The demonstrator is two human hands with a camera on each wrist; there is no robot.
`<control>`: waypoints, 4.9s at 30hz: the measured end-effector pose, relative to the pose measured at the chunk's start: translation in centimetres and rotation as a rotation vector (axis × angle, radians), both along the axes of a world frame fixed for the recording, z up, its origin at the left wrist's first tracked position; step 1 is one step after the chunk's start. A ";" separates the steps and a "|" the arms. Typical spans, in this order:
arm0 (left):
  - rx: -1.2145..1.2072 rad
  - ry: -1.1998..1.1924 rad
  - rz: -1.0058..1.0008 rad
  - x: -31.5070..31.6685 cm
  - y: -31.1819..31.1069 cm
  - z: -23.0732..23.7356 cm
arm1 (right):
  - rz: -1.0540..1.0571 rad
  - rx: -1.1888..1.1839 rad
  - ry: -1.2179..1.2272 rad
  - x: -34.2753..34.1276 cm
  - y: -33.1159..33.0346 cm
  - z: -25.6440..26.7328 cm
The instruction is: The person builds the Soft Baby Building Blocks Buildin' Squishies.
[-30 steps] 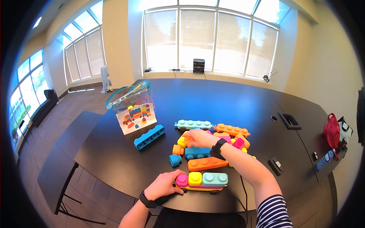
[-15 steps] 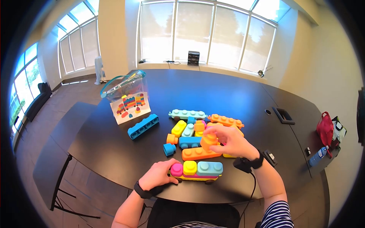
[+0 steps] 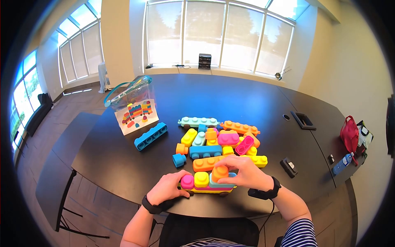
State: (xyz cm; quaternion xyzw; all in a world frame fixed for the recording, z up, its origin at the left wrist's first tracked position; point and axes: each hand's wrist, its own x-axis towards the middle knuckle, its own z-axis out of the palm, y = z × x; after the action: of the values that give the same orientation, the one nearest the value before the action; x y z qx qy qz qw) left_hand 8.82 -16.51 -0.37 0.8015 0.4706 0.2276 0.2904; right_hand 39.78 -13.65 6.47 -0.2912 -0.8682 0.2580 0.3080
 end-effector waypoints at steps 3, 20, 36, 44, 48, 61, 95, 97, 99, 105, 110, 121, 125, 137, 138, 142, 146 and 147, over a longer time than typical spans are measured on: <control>0.010 -0.004 -0.003 0.0 0.0 -0.1 | 0.009 0.042 -0.034 -0.1 0.2 0.1; -0.027 0.029 0.023 0.2 0.0 0.2 | 0.042 0.100 -0.083 -0.6 0.0 -0.4; 0.005 -0.005 -0.002 0.0 0.0 -0.1 | -0.129 -0.047 -0.099 1.0 11.6 3.9; -0.009 0.013 0.004 -0.1 0.1 -0.1 | -0.167 -0.037 -0.455 -2.5 21.5 -1.8; -0.046 0.010 0.004 -0.1 0.1 -0.1 | -0.150 -0.110 -0.619 -3.5 22.0 -2.4; -0.012 0.018 0.007 -0.1 0.1 -0.2 | -0.195 -0.025 -0.302 -3.6 17.4 -0.8; -0.015 0.011 0.018 0.4 -0.3 0.6 | -0.122 0.034 -0.089 3.3 -1.9 -1.1; -0.019 0.013 0.023 0.4 -0.3 0.6 | -0.127 0.033 -0.070 3.3 -2.0 -1.4; -0.018 0.026 0.028 0.5 -0.3 0.6 | -0.128 0.055 -0.050 3.3 -2.2 -1.7; 0.002 0.097 0.019 0.9 -0.3 1.3 | -0.110 0.086 -0.010 3.3 -2.1 -2.3; 0.053 0.186 0.034 2.0 0.4 1.5 | -0.096 0.086 0.015 3.4 -2.0 -2.6; -0.003 0.209 0.076 2.7 1.0 1.3 | -0.027 0.044 -0.072 3.2 -1.1 -1.7; 0.059 0.247 0.087 1.9 0.5 1.1 | 0.060 -0.180 -0.141 3.4 2.4 1.9; 0.127 0.269 0.126 -4.0 -0.6 1.8 | -0.050 0.190 -0.292 -10.0 23.3 4.8; 0.124 0.269 0.143 -4.8 -0.6 2.2 | -0.019 0.216 -0.308 -12.3 24.2 3.7; 0.151 0.199 0.210 -8.8 -0.6 2.6 | 0.019 0.204 -0.427 -20.5 25.8 -2.3; 0.042 0.181 0.310 -12.0 -1.0 3.6 | 0.082 0.143 -0.542 -25.4 25.3 -5.4; 0.030 0.149 0.329 -12.8 -1.1 3.5 | 0.069 0.160 -0.614 -26.3 25.0 -5.8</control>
State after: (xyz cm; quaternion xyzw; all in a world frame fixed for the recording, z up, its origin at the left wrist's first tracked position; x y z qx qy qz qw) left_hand -3.99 -17.61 3.17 0.7327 0.6121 0.2189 0.2014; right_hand 13.51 11.36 0.67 -0.3007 -0.9475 0.0994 0.0446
